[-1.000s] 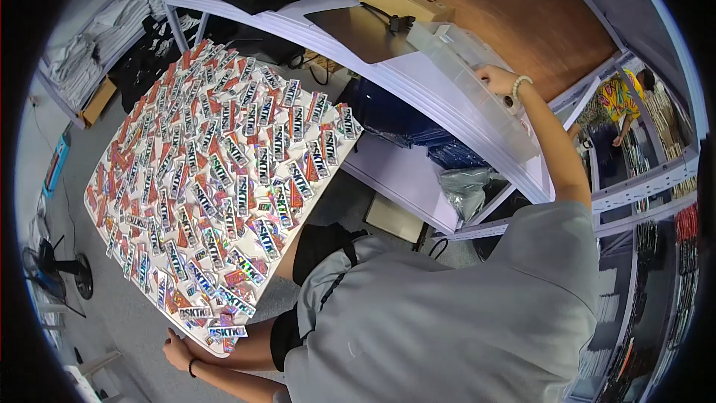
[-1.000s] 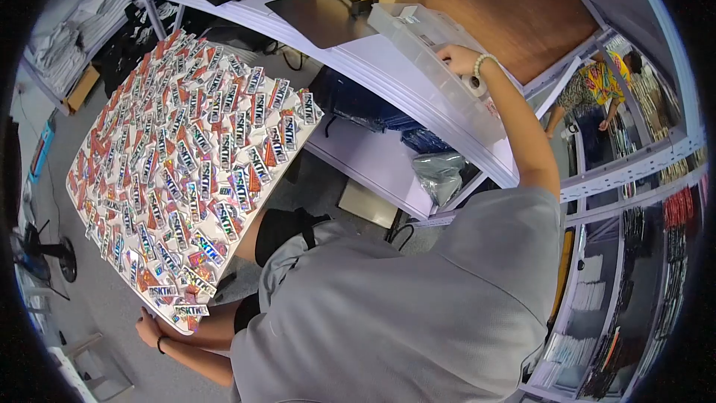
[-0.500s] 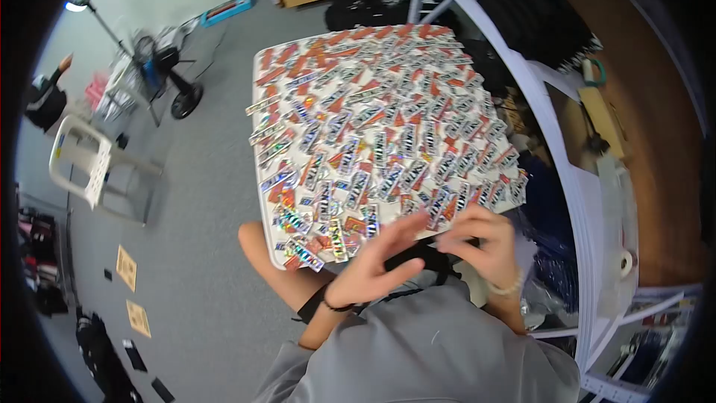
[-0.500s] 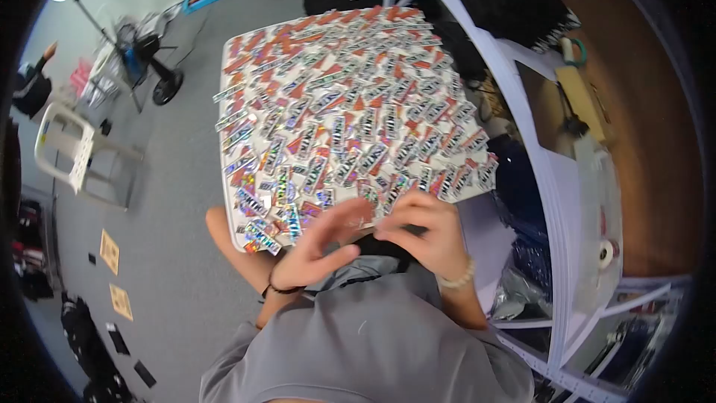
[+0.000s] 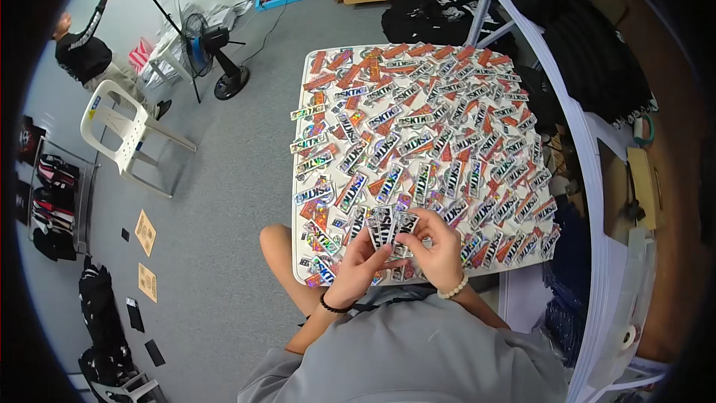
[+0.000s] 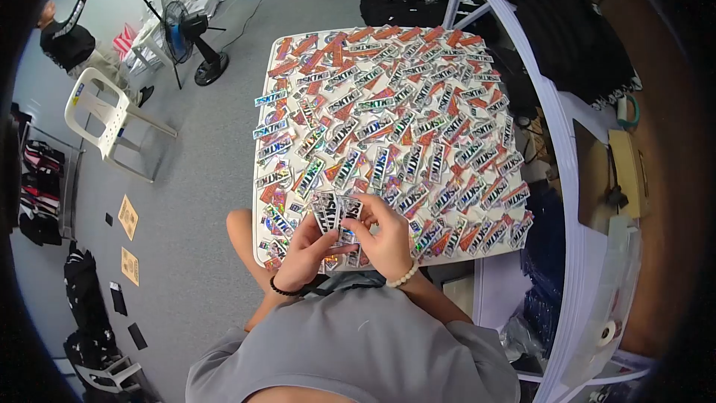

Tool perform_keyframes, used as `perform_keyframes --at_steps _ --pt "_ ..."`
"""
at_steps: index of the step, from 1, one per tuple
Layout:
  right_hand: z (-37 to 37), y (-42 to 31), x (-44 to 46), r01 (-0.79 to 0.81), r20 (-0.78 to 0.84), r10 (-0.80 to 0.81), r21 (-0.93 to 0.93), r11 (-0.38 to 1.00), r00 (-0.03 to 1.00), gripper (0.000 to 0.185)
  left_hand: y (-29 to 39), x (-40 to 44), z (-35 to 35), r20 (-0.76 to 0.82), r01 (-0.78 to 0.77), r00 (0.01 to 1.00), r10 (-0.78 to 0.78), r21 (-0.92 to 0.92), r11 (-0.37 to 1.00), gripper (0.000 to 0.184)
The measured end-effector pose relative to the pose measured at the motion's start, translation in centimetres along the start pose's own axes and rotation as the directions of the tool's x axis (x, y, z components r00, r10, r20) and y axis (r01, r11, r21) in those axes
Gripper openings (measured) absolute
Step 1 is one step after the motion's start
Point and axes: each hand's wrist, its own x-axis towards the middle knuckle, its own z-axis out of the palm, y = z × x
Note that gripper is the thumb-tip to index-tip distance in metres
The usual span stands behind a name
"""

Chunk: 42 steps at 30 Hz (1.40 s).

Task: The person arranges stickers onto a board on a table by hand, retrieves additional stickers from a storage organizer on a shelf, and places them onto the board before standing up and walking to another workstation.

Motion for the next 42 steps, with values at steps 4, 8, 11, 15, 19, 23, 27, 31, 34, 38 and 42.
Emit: perform_keyframes --at_steps 4,8,11,15,19,23,27,31,34,38,42 --pt "-0.4 0.3 2.4 0.049 0.025 -0.049 0.023 0.999 0.998 0.049 1.0 2.0 -0.3 -0.084 -0.097 0.991 0.106 0.110 0.989 0.037" --pt "-0.6 1.1 8.1 -0.034 0.071 0.013 0.295 0.955 0.997 0.048 4.9 4.7 -2.9 -0.155 -0.134 0.975 0.161 0.172 0.976 0.039" --pt "-0.1 3.5 18.1 0.066 0.054 -0.086 0.303 0.951 0.995 0.044 9.8 9.3 -6.1 -0.178 -0.273 0.933 0.312 0.211 0.938 0.037" --pt "3.0 7.3 30.3 0.099 -0.109 -0.111 -0.110 0.989 0.988 0.041 15.4 17.6 -10.6 -0.180 -0.063 0.983 -0.015 -0.415 0.908 0.020" --pt "5.3 8.6 34.9 0.060 -0.139 -0.115 -0.351 0.935 0.984 0.038 16.6 21.3 -11.7 -0.310 -0.187 0.946 0.092 -0.293 0.938 0.019" --pt "6.4 8.9 35.9 -0.004 -0.089 -0.056 -0.560 0.828 0.994 0.040 17.2 19.4 -14.1 -0.267 -0.309 0.926 0.267 -0.132 0.942 0.026" --pt "7.2 8.8 34.5 0.206 -0.139 -0.497 -0.791 0.576 0.856 0.042 16.8 14.8 -15.7 -0.335 -0.401 0.866 0.372 -0.018 0.916 0.031" --pt "7.7 6.3 27.9 0.584 0.419 -0.423 -0.412 0.699 0.803 0.024 16.2 11.8 -19.8 -0.432 -0.491 0.777 0.457 0.038 0.870 0.036" --pt "8.1 4.0 22.3 0.619 0.582 -0.325 -0.425 0.660 0.745 0.024 15.3 11.4 -23.5 -0.563 -0.556 0.678 0.473 0.029 0.831 0.036" --pt "9.2 4.5 20.3 0.636 0.536 -0.352 -0.571 0.518 0.767 0.027 12.3 12.3 -27.0 -0.635 -0.600 0.648 0.420 -0.086 0.796 0.040" --pt "9.7 5.0 19.9 0.622 0.518 -0.348 -0.603 0.500 0.781 0.025 10.2 13.2 -25.9 -0.672 -0.474 0.687 0.277 -0.125 0.872 0.035"
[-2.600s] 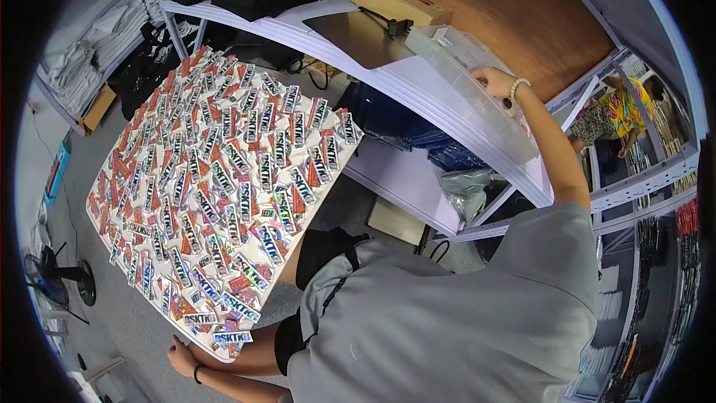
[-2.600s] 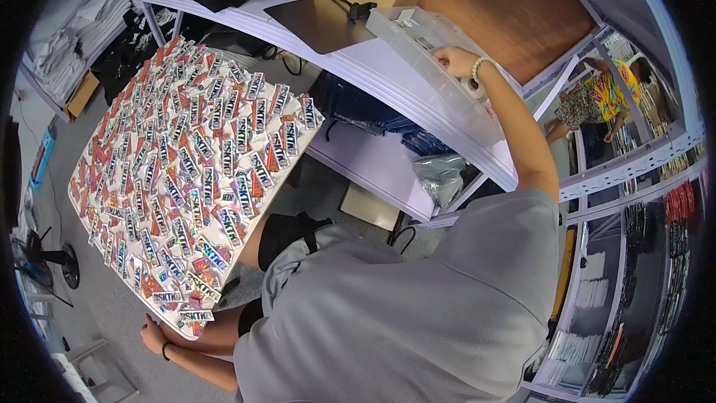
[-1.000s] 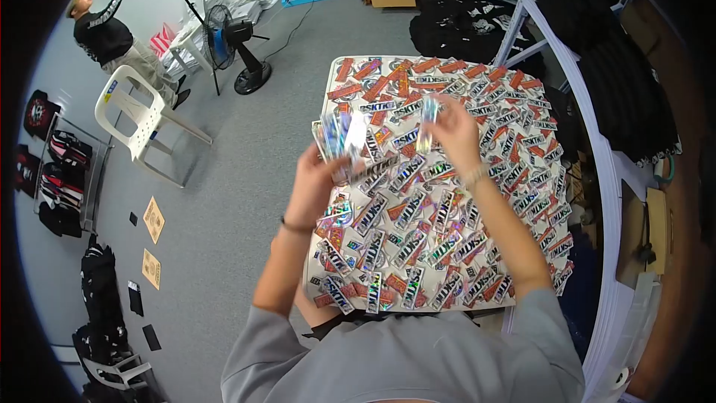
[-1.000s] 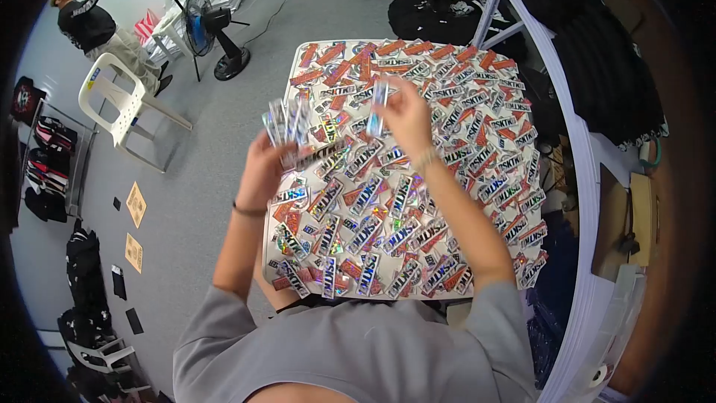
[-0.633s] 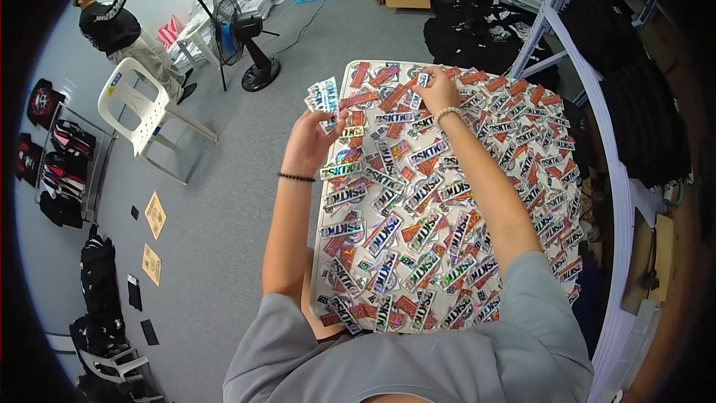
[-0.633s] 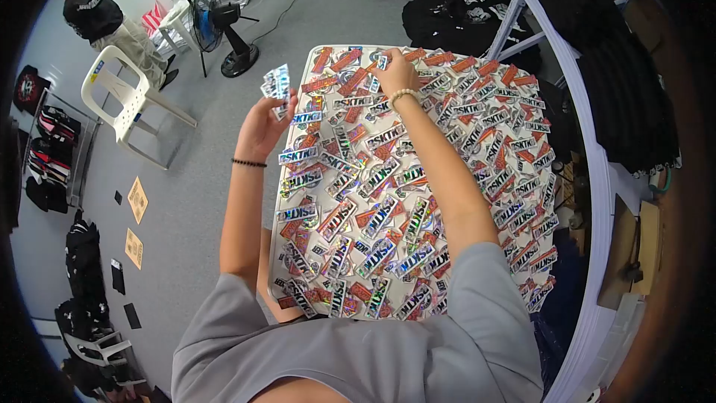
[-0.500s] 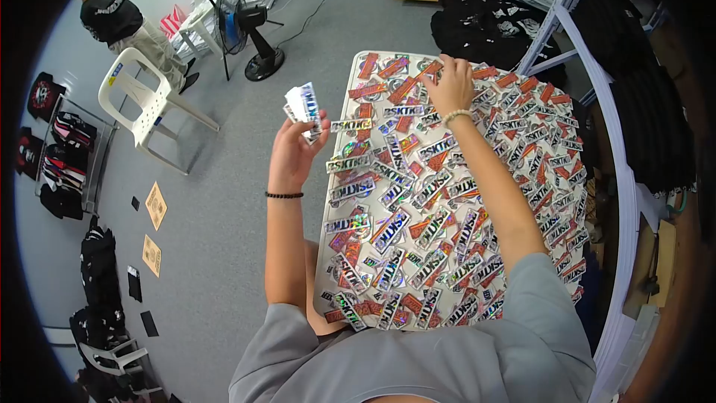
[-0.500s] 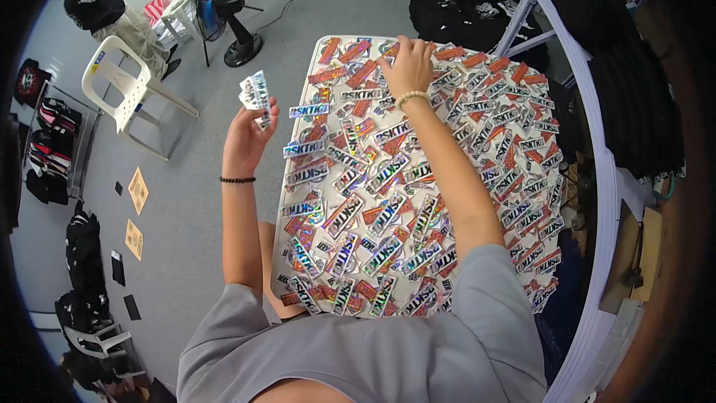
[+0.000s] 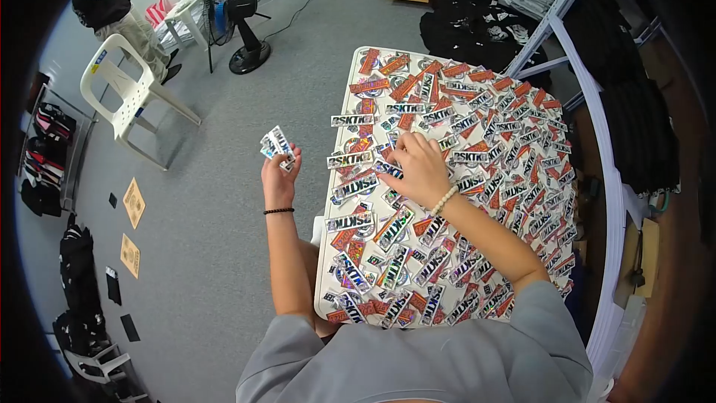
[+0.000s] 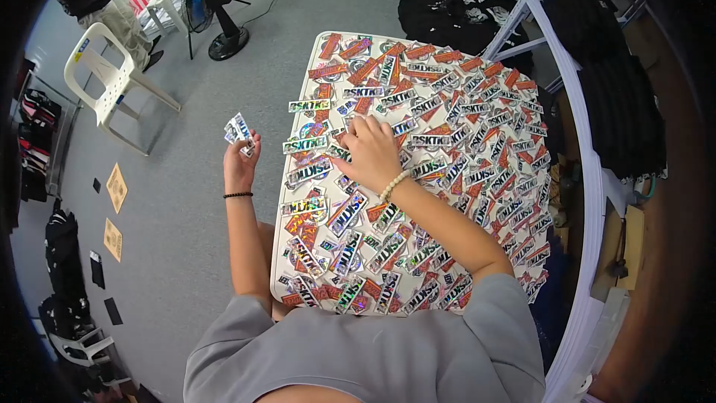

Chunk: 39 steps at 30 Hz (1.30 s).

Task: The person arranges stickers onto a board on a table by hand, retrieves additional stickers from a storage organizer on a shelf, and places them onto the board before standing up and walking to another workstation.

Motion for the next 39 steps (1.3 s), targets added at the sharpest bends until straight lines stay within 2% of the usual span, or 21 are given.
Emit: perform_keyframes --at_steps 2,8,13,16,19,21,22,24,27,28,30,32,33,35,36,39 --pt "0.1 -0.1 -0.1 0.003 -0.002 -0.003 -0.011 1.000 1.000 0.024 -0.3 -0.3 0.9 0.045 -0.013 0.999 0.009 0.069 0.998 0.034" --pt "0.3 -0.4 0.0 -0.017 -0.020 0.017 -0.002 1.000 1.000 0.016 -0.8 1.4 1.2 0.028 0.034 0.999 -0.034 0.006 0.999 0.032" --pt "-1.0 0.9 2.6 0.040 -0.236 -0.054 -0.062 0.997 0.970 0.012 -0.1 1.9 1.3 0.014 0.009 1.000 -0.009 -0.012 1.000 0.029" --pt "-1.7 4.3 6.5 -0.010 -0.370 -0.019 -0.078 0.997 0.929 0.008 -0.4 2.7 1.0 0.006 0.021 1.000 -0.021 -0.052 0.998 0.032" --pt "0.0 8.1 9.7 0.008 -0.449 -0.101 -0.205 0.979 0.888 0.008 -0.1 2.5 1.7 0.031 0.031 0.999 -0.030 -0.037 0.999 0.034" --pt "1.7 10.3 10.9 0.084 -0.382 -0.181 -0.257 0.963 0.906 0.008 0.2 2.4 2.0 0.068 0.018 0.997 -0.019 0.014 1.000 0.034" --pt "1.7 10.2 11.1 0.101 -0.283 -0.184 -0.286 0.953 0.941 0.010 0.3 2.2 2.2 0.089 -0.011 0.996 0.009 0.024 1.000 0.034" --pt "2.0 9.8 10.8 0.083 -0.264 -0.137 -0.207 0.975 0.955 0.012 0.5 2.2 2.3 0.160 -0.095 0.983 0.086 0.053 0.994 0.032" --pt "1.4 5.9 10.8 0.021 -0.379 0.054 0.191 0.981 0.924 0.014 1.2 1.3 3.6 0.322 -0.213 0.931 0.170 0.104 0.972 0.027" --pt "2.3 4.9 10.8 0.001 -0.303 0.122 0.375 0.927 0.945 0.011 1.1 1.0 4.1 0.356 -0.235 0.919 0.169 0.151 0.960 0.027" --pt "3.0 1.2 10.6 -0.083 -0.044 0.156 0.687 0.722 0.987 0.019 0.3 1.0 4.5 0.433 -0.286 0.886 0.167 0.227 0.931 0.027" --pt "4.1 -1.3 10.3 -0.117 0.079 0.090 0.803 0.585 0.993 0.028 -0.2 0.6 5.2 0.475 -0.304 0.865 0.159 0.246 0.920 0.025" --pt "4.3 -1.5 10.6 -0.156 0.126 0.091 0.804 0.573 0.988 0.029 -0.2 0.3 5.4 0.474 -0.293 0.868 0.148 0.247 0.924 0.024" --pt "5.1 0.0 11.6 -0.189 0.098 0.191 0.814 0.549 0.977 0.025 0.0 0.5 4.8 0.463 -0.251 0.881 0.101 0.276 0.928 0.024" --pt "5.4 1.4 12.4 -0.167 0.014 0.284 0.835 0.524 0.959 0.024 0.3 0.6 4.4 0.426 -0.224 0.900 0.090 0.278 0.934 0.024" --pt "5.1 6.4 14.4 -0.324 0.026 0.487 0.778 0.538 0.873 0.025 0.9 1.1 3.8 0.321 -0.206 0.934 0.155 0.133 0.970 0.025"
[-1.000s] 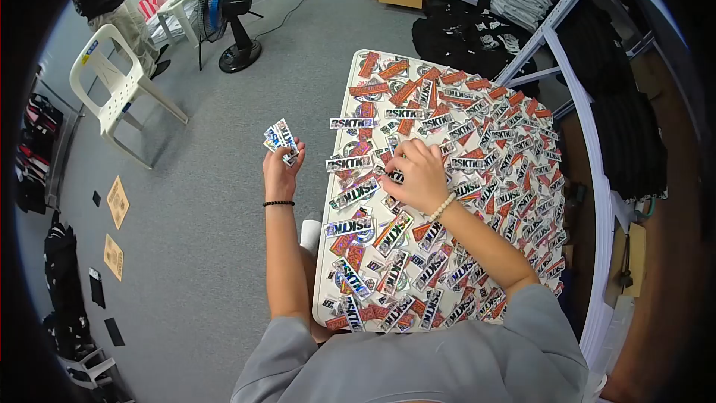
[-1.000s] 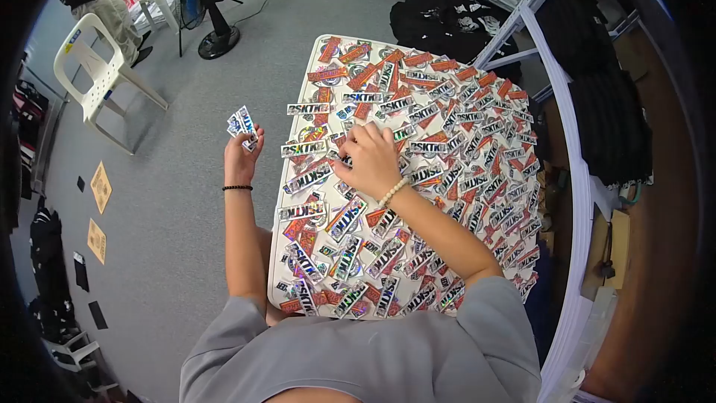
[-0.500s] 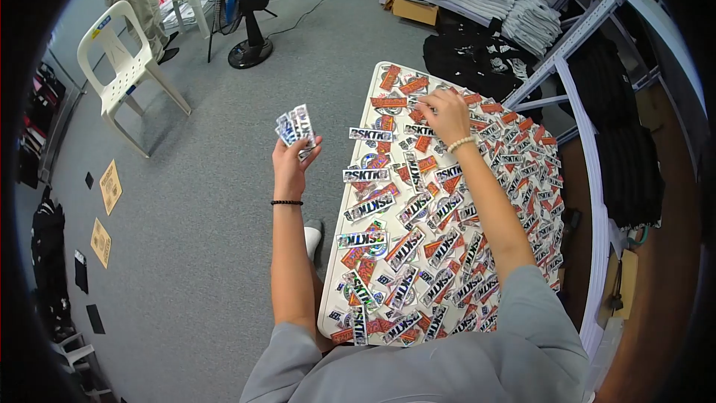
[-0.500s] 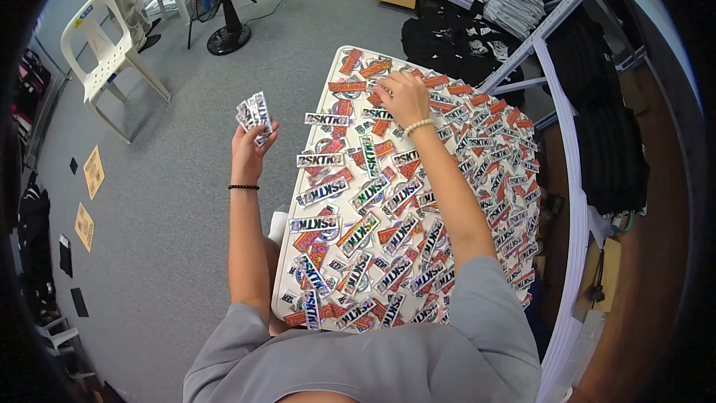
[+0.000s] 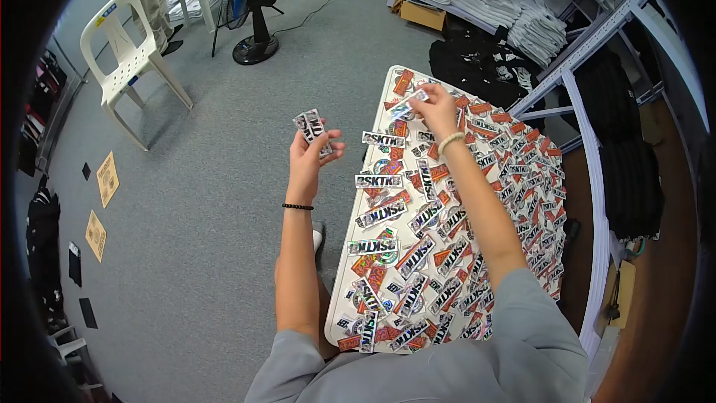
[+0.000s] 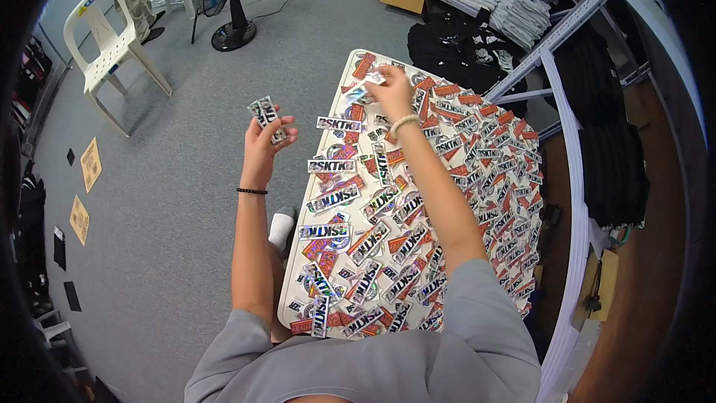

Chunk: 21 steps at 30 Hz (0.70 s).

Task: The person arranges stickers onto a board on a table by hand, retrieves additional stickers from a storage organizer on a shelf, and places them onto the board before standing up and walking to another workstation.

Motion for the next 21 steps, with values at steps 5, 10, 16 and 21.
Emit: perform_keyframes --at_steps 5,10,16,21 --pt "-0.5 2.0 1.4 0.134 -0.129 -0.273 -0.630 0.765 0.953 0.043 -0.6 0.6 0.1 0.037 0.041 0.998 -0.040 -0.018 0.999 0.023" --pt "3.2 -1.9 -2.9 0.462 0.113 -0.474 -0.503 0.731 0.873 0.043 -1.1 0.6 1.1 0.060 0.028 0.997 -0.038 0.152 0.988 0.019" --pt "5.5 -2.5 -2.4 0.063 0.221 -0.087 0.113 0.992 0.971 0.035 -0.8 0.4 0.7 0.010 -0.003 1.000 0.002 0.165 0.986 0.018" --pt "1.2 1.7 6.5 -0.074 -0.209 0.033 -0.191 0.979 0.977 0.040 -1.0 1.0 -0.6 0.023 0.123 0.992 -0.124 0.030 0.992 0.029"
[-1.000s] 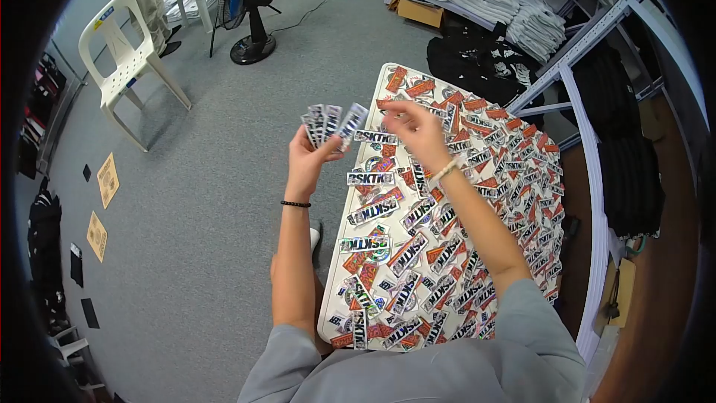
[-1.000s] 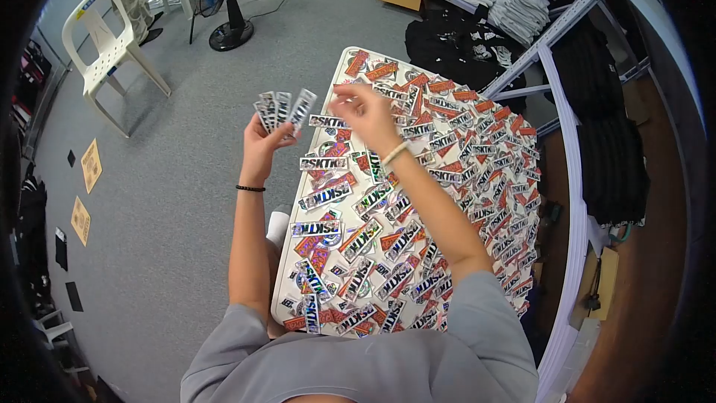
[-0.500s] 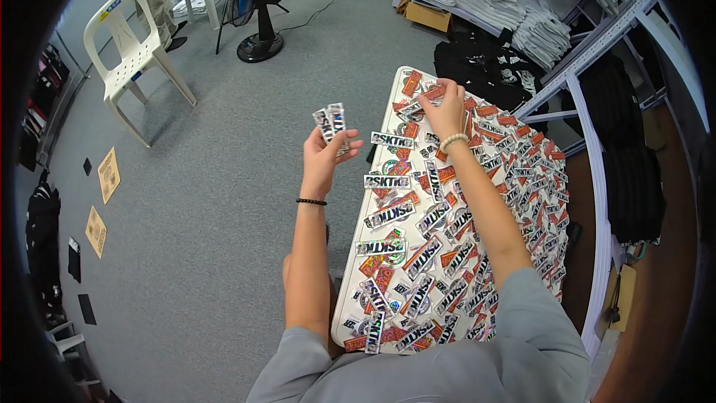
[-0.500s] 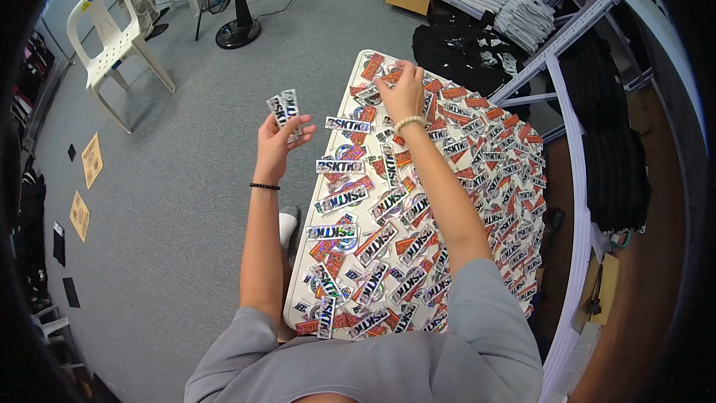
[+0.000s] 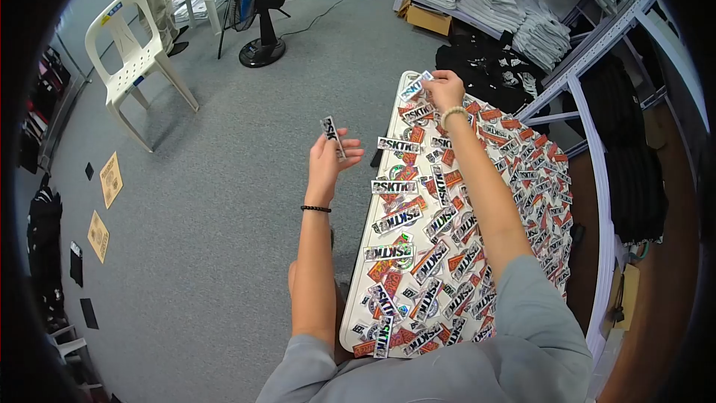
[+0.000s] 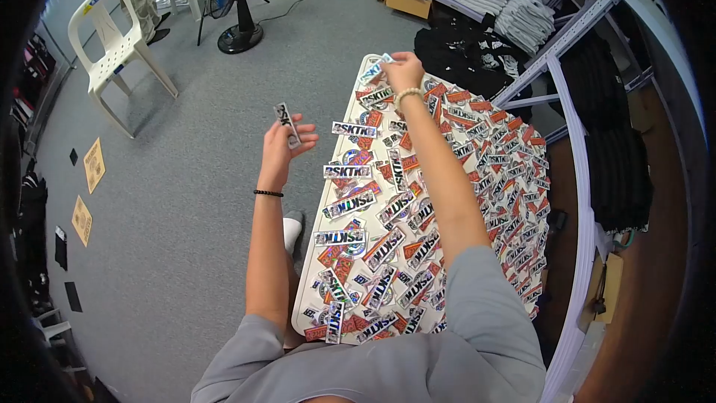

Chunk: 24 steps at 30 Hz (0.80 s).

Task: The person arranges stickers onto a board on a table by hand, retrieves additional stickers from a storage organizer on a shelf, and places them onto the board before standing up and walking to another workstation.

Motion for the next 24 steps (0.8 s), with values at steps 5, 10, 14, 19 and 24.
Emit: perform_keyframes --at_steps 5,10,14,19,24 --pt "0.0 -1.5 -2.4 0.216 -0.192 -0.385 -0.570 0.793 0.903 0.044 -0.8 0.1 0.9 0.021 0.002 1.000 -0.003 0.023 1.000 0.025" --pt "1.9 -5.5 -10.6 0.399 0.460 -0.393 0.090 0.913 0.796 0.037 -0.1 -0.1 1.6 0.056 -0.045 0.998 0.039 0.118 0.992 0.018" --pt "1.5 -4.9 -9.7 0.151 0.546 -0.252 0.223 0.963 0.799 0.024 -0.3 -0.3 1.4 0.024 -0.090 0.996 0.087 0.261 0.961 0.022" --pt "-2.9 1.3 0.5 -0.010 0.121 -0.025 0.277 0.961 0.992 0.026 0.4 -0.3 0.9 -0.045 -0.064 0.996 0.071 0.149 0.987 0.032" --pt "-4.5 3.7 2.2 0.158 -0.132 -0.239 -0.443 0.883 0.962 0.039 -0.7 0.4 0.7 -0.005 0.046 0.999 -0.046 -0.009 0.999 0.029"
